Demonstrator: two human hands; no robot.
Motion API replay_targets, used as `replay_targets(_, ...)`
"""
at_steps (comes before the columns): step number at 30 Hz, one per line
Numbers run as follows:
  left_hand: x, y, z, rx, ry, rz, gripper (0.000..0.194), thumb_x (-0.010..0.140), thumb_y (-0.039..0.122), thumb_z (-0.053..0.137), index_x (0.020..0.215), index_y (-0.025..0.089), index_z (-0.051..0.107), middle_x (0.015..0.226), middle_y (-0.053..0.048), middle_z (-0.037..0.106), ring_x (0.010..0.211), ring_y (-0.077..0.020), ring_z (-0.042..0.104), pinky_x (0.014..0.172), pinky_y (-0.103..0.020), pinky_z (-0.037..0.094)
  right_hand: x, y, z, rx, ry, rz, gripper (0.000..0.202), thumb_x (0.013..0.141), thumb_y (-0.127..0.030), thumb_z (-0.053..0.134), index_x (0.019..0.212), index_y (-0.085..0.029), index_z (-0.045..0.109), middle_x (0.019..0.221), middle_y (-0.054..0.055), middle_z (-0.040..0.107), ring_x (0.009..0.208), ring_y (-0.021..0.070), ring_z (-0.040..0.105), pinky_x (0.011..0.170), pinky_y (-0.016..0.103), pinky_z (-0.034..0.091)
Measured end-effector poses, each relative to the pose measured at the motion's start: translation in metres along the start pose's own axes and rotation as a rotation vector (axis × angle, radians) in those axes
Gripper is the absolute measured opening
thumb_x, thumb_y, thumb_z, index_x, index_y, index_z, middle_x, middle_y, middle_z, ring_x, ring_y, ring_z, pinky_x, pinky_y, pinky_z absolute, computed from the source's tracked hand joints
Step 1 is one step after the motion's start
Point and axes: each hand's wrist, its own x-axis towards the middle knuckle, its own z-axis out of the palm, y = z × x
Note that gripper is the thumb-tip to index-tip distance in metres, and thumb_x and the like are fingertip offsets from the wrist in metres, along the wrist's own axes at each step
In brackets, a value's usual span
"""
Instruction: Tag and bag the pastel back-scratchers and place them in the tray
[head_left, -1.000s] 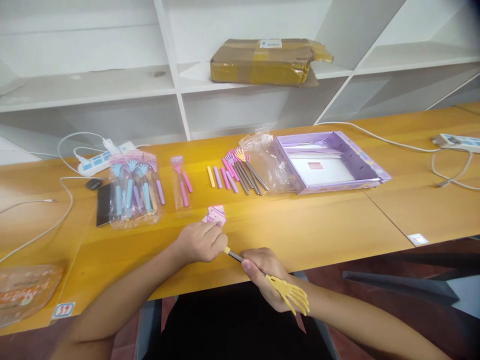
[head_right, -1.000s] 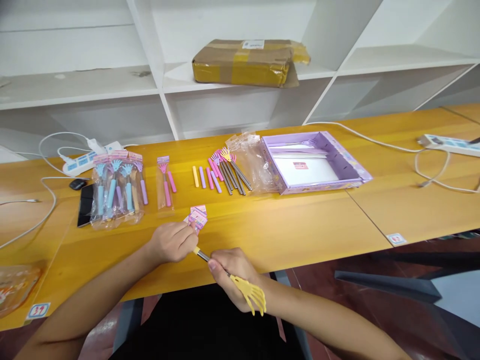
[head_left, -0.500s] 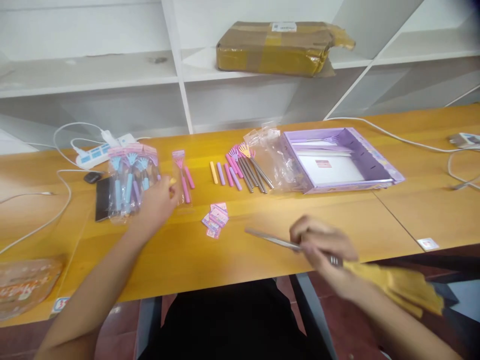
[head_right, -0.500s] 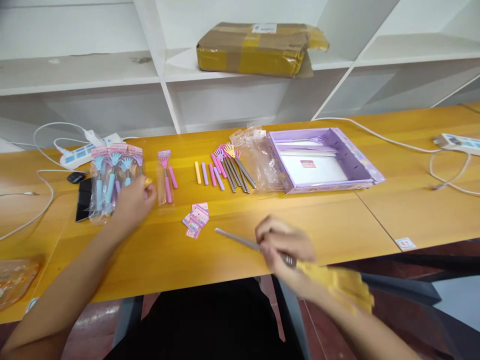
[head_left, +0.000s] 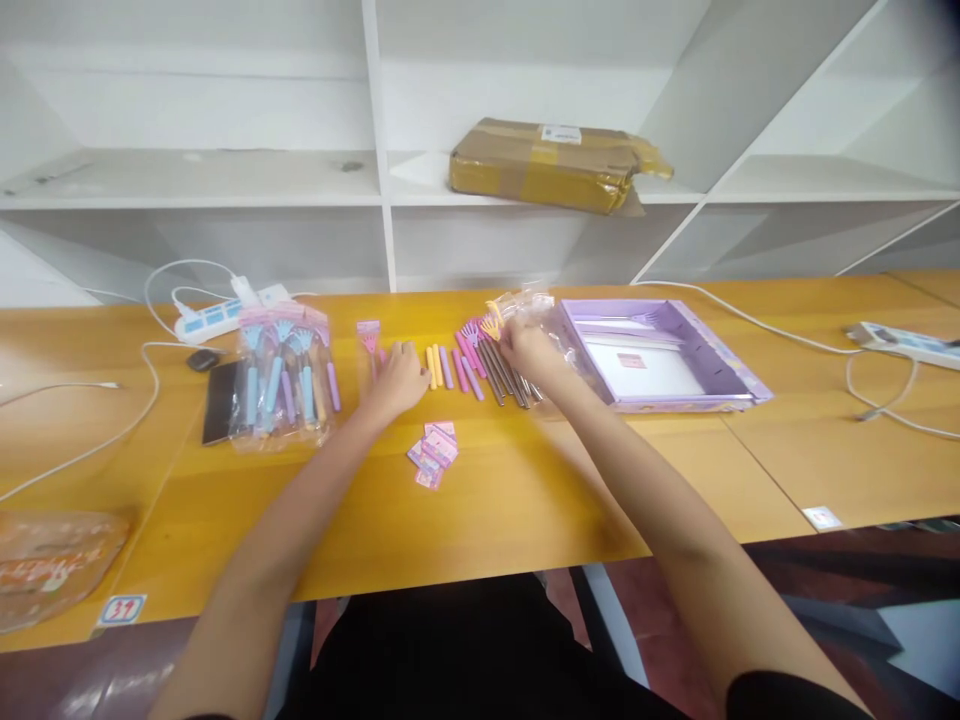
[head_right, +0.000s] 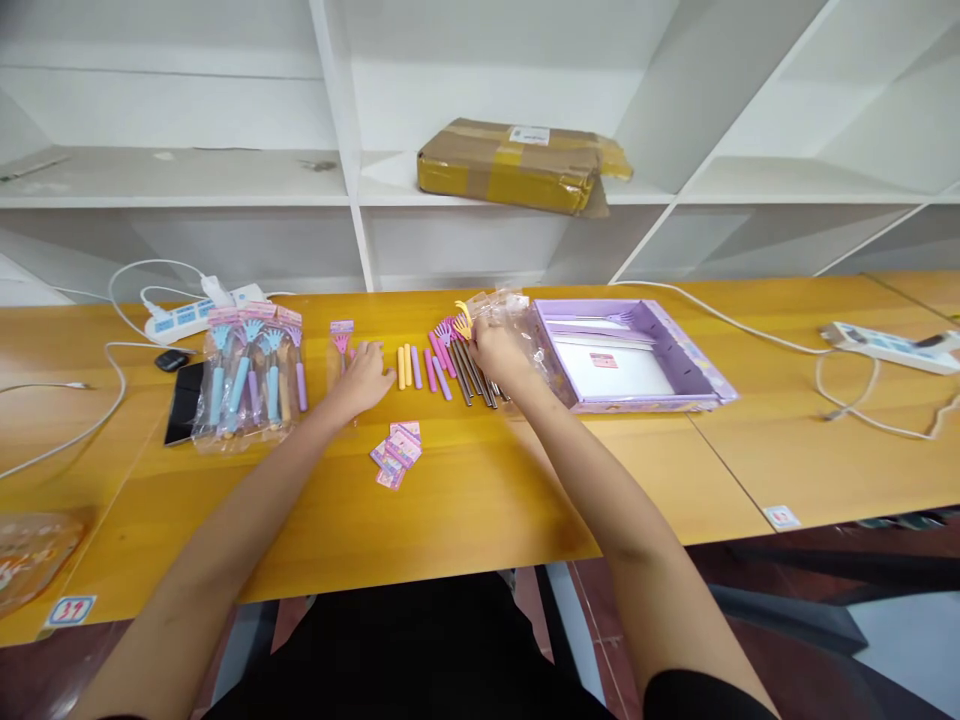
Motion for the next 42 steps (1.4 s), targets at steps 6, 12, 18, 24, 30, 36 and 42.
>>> replay_targets(6, -0.025, -0.034, -0.020, -0.093, 0.093, 0.143, 0.045, 0.099, 0.017, 0.053, 0.143, 0.010, 0.054, 0.135, -0.019, 0.062, 0.125, -0.0291, 0.064, 0.113, -0.045, 0.050, 0.000, -0.006, 0.016, -0.086, -0.003, -0.021, 0.026, 0.107, -0.025, 0.051, 0.125, -0.008, 0.057, 0.106, 0.024, 0.071, 0.085, 0.0286, 0.063, 0.078, 0.037, 0.043)
replay_targets(12, -0.079, -0.046, -0.027, -0.034, -0.041, 0.354, 0.027, 0.103, 0.019, 0.050, 0.125, 0.017, 0.065, 0.125, -0.012, 0.063, 0.119, -0.0273, 0.064, 0.109, -0.044, 0.051, -0.011, -0.009, 0.013, -0.108, 0.067, -0.052, 0.024, 0.105, -0.023, 0.050, 0.121, -0.010, 0.063, 0.132, 0.025, 0.063, 0.091, 0.0281, 0.063, 0.076, 0.037, 0.043)
replay_targets(18, -0.122, -0.031, -0.002, 0.105, -0.139, 0.540, 0.035, 0.103, 0.045, 0.066, 0.123, 0.017, 0.066, 0.117, -0.012, 0.065, 0.115, -0.0314, 0.061, 0.102, -0.046, 0.051, -0.071, -0.036, -0.005, 0.230, 0.091, -0.247, 0.008, 0.101, -0.022, 0.057, 0.099, -0.019, 0.064, 0.106, 0.012, 0.070, 0.092, 0.0252, 0.065, 0.082, 0.034, 0.046)
replay_targets(24, -0.113, -0.042, -0.003, 0.094, 0.046, 0.472, 0.037, 0.110, 0.040, 0.053, 0.136, 0.017, 0.064, 0.124, -0.014, 0.067, 0.119, -0.0324, 0.058, 0.107, -0.048, 0.047, -0.115, -0.067, 0.020, 0.434, 0.013, -0.416, 0.014, 0.104, -0.025, 0.054, 0.090, -0.023, 0.058, 0.091, 0.006, 0.068, 0.078, 0.0194, 0.061, 0.073, 0.031, 0.042)
replay_targets(30, -0.086, -0.075, -0.015, 0.295, 0.189, 0.154, 0.040, 0.105, 0.048, 0.057, 0.137, 0.027, 0.069, 0.127, -0.015, 0.063, 0.127, -0.0385, 0.054, 0.116, -0.057, 0.040, -0.114, -0.062, 0.042, 0.449, 0.055, -0.435, 0.020, 0.105, -0.028, 0.052, 0.086, -0.024, 0.055, 0.083, 0.004, 0.063, 0.073, 0.0191, 0.056, 0.070, 0.032, 0.039)
replay_targets(36, -0.083, -0.074, -0.014, 0.306, 0.096, -0.034, 0.032, 0.099, 0.029, 0.056, 0.129, 0.018, 0.062, 0.114, -0.016, 0.068, 0.110, -0.0350, 0.068, 0.096, -0.045, 0.053, -0.119, -0.060, 0.042, 0.464, 0.044, -0.413, 0.020, 0.104, -0.028, 0.054, 0.085, -0.023, 0.055, 0.082, 0.004, 0.063, 0.072, 0.0185, 0.056, 0.069, 0.031, 0.038)
replay_targets(42, -0.090, -0.069, -0.016, 0.158, 0.037, -0.128, 0.054, 0.094, 0.025, 0.059, 0.144, 0.012, 0.045, 0.119, -0.018, 0.074, 0.103, -0.0335, 0.076, 0.084, -0.040, 0.057, -0.118, -0.059, 0.043, 0.492, 0.047, -0.407, 0.021, 0.104, -0.028, 0.053, 0.084, -0.023, 0.055, 0.081, 0.003, 0.061, 0.072, 0.0186, 0.055, 0.069, 0.032, 0.039)
